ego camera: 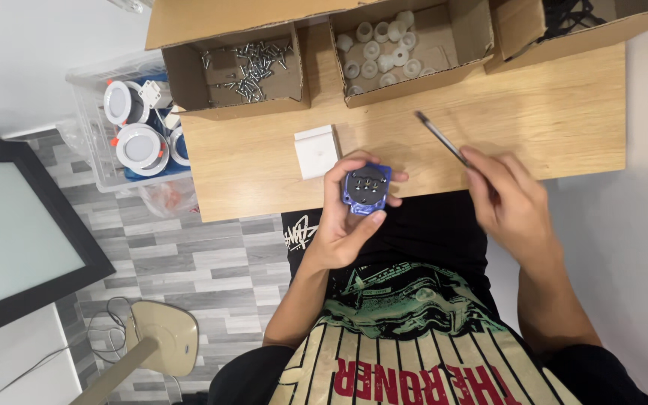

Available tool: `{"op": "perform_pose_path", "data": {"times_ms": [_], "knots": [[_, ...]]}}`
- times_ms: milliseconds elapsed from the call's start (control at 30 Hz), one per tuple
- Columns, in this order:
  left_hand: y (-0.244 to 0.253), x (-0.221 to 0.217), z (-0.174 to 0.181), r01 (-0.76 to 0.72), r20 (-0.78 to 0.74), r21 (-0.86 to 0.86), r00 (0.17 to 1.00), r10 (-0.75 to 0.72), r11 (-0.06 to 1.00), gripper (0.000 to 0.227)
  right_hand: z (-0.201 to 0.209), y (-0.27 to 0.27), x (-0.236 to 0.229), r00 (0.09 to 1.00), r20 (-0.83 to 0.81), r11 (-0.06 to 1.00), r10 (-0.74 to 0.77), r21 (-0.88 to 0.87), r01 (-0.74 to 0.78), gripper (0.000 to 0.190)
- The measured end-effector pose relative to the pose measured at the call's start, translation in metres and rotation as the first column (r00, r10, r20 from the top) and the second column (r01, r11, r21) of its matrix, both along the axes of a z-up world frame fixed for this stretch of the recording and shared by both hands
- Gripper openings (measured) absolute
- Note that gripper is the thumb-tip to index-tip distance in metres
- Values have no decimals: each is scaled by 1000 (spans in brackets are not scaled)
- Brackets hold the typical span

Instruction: The person assembles small white and blue electrical components on a wooden table. They use a screwdriver to tighten screws into the components, then separate the parts and place them into a cardboard box.

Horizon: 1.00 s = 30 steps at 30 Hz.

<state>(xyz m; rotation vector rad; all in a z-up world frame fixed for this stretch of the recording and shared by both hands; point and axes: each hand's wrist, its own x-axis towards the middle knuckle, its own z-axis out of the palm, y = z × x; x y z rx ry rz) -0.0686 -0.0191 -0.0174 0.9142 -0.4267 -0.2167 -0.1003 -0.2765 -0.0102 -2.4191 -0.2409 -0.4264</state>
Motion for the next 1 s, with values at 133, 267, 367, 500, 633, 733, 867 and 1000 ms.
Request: {"op": "perform_pose_path", "data": {"times_ms": [133, 267, 367, 500, 633, 733, 867, 1000], "knots": [[-4, 4, 13, -70, 93, 113, 994, 60, 991, 62, 0, 20, -34, 993, -89, 930, 71, 366, -34, 32], [-3, 8, 15, -179, 169, 262, 976, 137, 948, 65, -18, 30, -66, 960, -176, 823, 219, 561, -85, 42], [-1, 12, 11, -310, 309, 406, 932, 190, 859, 64, -17, 32, -72, 947, -201, 826, 249, 555, -100, 42], [-3, 13, 11, -480, 446, 520, 858, 255, 707, 49, -19, 37, -69, 945, -176, 832, 275, 536, -142, 42], [-4, 12, 15, -527, 502, 535, 827, 253, 660, 36, -12, 39, -60, 943, -157, 841, 295, 512, -178, 42], [-6, 13, 13, -520, 501, 545, 831, 242, 658, 33, -13, 41, -60, 945, -154, 849, 287, 499, -177, 41], [-9, 11, 16, -509, 498, 551, 836, 229, 662, 34, -19, 40, -60, 953, -135, 867, 271, 463, -182, 41], [-11, 15, 16, -508, 503, 568, 837, 216, 648, 35, -32, 37, -62, 973, -67, 948, 220, 251, -197, 47]]}}
